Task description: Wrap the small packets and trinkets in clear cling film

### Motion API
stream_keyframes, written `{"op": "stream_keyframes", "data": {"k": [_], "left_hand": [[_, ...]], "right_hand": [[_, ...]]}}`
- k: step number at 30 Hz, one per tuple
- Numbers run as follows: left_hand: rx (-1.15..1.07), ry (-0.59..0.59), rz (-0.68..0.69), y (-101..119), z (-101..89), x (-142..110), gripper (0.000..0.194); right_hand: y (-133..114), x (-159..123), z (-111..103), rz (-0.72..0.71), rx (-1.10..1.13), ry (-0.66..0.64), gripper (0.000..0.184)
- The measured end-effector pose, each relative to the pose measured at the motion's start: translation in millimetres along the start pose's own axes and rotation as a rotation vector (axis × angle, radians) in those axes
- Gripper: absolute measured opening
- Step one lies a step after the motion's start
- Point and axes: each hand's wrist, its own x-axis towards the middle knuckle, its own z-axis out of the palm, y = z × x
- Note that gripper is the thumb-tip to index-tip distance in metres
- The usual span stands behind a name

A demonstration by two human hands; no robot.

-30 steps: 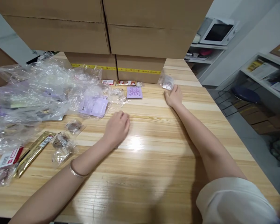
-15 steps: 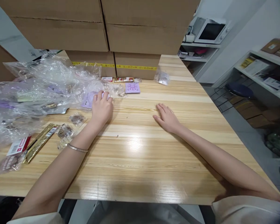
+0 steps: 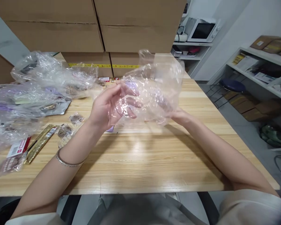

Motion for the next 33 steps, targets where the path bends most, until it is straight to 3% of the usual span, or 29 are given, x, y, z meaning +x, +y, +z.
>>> {"op": "stream_keyframes", "data": {"k": [4,7,9,11,13,16,18,20,22,25,27,29,33], "left_hand": [[-0.212,0.123,-0.027,-1.5,-6.5,10.3,0.021],[-0.259,0.194,-0.009,-18.0,-14.9,21.0,0.019],[-0.232,0.207,-0.019,-30.2,-18.2,24.8,0.016],[-0.196,0.173,-0.032,-38.3,-18.2,24.7,0.016],[-0.162,0.058,-0.046,-41.3,-15.5,21.1,0.028],[-0.001,-0.172,-0.095,-41.8,-8.9,11.4,0.049],[0.192,-0.255,-0.122,-42.6,-4.0,3.8,0.055],[0.326,-0.293,-0.176,-41.3,1.0,-3.6,0.043],[0.326,-0.341,-0.261,-34.4,4.9,-9.7,0.032],[0.234,-0.335,-0.315,-15.6,5.9,-13.1,0.040],[0.215,-0.251,-0.287,-8.8,2.5,-9.7,0.041],[0.222,-0.193,-0.279,-16.5,-3.7,-2.8,0.039],[0.296,-0.201,-0.433,-69.0,-17.3,9.8,0.037]], "right_hand": [[-20.1,-11.3,-11.2,-0.050,0.413,-0.351,0.077],[-32.1,-17.0,0.3,-0.063,0.468,-0.405,0.095],[-40.2,-21.0,14.8,-0.005,0.404,-0.275,0.101],[-46.1,-24.3,28.3,0.092,0.276,-0.051,0.103],[-48.2,-25.1,35.3,0.193,0.168,0.148,0.098],[-48.0,-21.4,29.6,0.303,0.188,0.314,0.078],[-51.0,-18.1,18.2,0.341,0.263,0.368,0.069],[-58.9,-16.5,4.3,0.383,0.362,0.345,0.060],[-69.6,-17.0,-11.3,0.424,0.498,0.306,0.050],[-77.1,-18.9,-39.3,0.414,0.671,0.352,0.043],[-67.1,-18.1,-59.4,0.411,0.690,0.387,0.050],[-42.7,-15.4,-77.0,0.435,0.622,0.409,0.056],[22.0,-12.9,-99.0,0.558,0.259,0.464,0.067]]}}
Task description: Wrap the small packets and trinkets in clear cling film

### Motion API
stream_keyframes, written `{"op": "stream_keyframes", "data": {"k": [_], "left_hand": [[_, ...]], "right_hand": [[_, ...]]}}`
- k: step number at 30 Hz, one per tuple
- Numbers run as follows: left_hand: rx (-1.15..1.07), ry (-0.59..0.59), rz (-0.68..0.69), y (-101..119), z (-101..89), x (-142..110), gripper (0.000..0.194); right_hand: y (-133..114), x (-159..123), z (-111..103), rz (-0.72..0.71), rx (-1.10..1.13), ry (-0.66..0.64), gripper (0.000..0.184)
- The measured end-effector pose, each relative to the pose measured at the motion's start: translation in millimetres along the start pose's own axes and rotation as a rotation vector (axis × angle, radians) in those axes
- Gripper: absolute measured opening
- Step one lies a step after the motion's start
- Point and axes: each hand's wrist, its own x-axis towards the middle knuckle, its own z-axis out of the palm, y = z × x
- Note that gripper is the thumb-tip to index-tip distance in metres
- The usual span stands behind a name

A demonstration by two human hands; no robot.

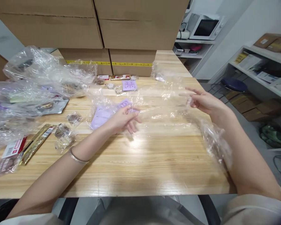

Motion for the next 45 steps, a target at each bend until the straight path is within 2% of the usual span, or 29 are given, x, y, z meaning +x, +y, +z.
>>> {"op": "stream_keyframes", "data": {"k": [2,4,6,8,9,10,12,13,15,17,20,24,28,32,35,38,41,42,43,45], "left_hand": [[0.045,-0.009,-0.077,-23.0,2.6,11.6,0.034],[0.135,-0.017,-0.086,-36.1,5.6,15.8,0.033],[0.332,0.012,0.000,-38.6,6.8,14.8,0.030],[0.625,0.056,0.169,-34.6,5.0,12.6,0.029],[0.772,0.073,0.269,-32.1,3.0,12.1,0.029],[0.899,0.084,0.362,-30.1,0.2,12.5,0.029],[1.075,0.121,0.474,-28.9,-7.0,15.1,0.025],[1.141,0.165,0.482,-29.6,-11.2,17.1,0.022],[1.262,0.264,0.437,-32.6,-20.4,21.1,0.028],[1.356,0.328,0.384,-35.2,-30.0,24.0,0.043],[1.422,0.362,0.350,-34.2,-44.7,26.2,0.058],[1.504,0.402,0.258,-25.9,-60.7,28.1,0.059],[1.585,0.469,0.183,-20.8,-64.5,30.1,0.054],[1.578,0.634,0.088,-24.5,-61.9,36.2,0.051],[1.494,0.706,0.085,-27.1,-65.5,40.0,0.046],[1.376,0.775,0.149,-19.1,-68.3,34.3,0.039],[1.146,0.852,0.380,0.4,-54.8,17.7,0.030],[1.017,0.845,0.472,7.2,-45.5,11.5,0.028],[0.879,0.790,0.528,13.0,-34.7,5.9,0.029],[0.642,0.558,0.497,18.7,-11.3,-1.6,0.032]], "right_hand": [[14.2,10.5,-9.6,0.017,-0.267,0.088,0.076],[14.3,8.4,-15.9,-0.032,-0.581,0.213,0.076],[2.8,-3.6,-15.3,-0.162,-0.862,0.376,0.063],[-11.4,-19.8,-4.2,-0.338,-0.960,0.444,0.047],[-15.9,-27.2,5.7,-0.413,-0.937,0.387,0.040],[-17.3,-33.4,18.0,-0.472,-0.890,0.268,0.035],[-9.3,-40.1,47.2,-0.528,-0.833,-0.073,0.031],[-0.4,-40.6,62.1,-0.559,-0.850,-0.233,0.033],[22.5,-37.6,87.7,-0.677,-0.918,-0.393,0.047],[44.6,-32.5,103.6,-0.723,-1.009,-0.437,0.066],[62.9,-27.7,109.8,-0.665,-1.127,-0.421,0.083],[64.6,-27.9,106.3,-0.646,-1.175,-0.424,0.087],[64.7,-30.3,106.3,-0.695,-1.170,-0.450,0.088],[65.7,-32.9,108.2,-0.728,-1.151,-0.503,0.094],[63.6,-33.3,107.7,-0.733,-1.102,-0.545,0.094],[57.2,-32.9,105.5,-0.744,-0.954,-0.552,0.069],[45.4,-33.8,102.3,-0.742,-0.658,-0.352,0.047],[40.7,-34.0,100.8,-0.717,-0.532,-0.277,0.046],[36.0,-33.9,98.9,-0.680,-0.405,-0.225,0.049],[27.8,-32.2,94.0,-0.590,-0.200,-0.198,0.063]]}}
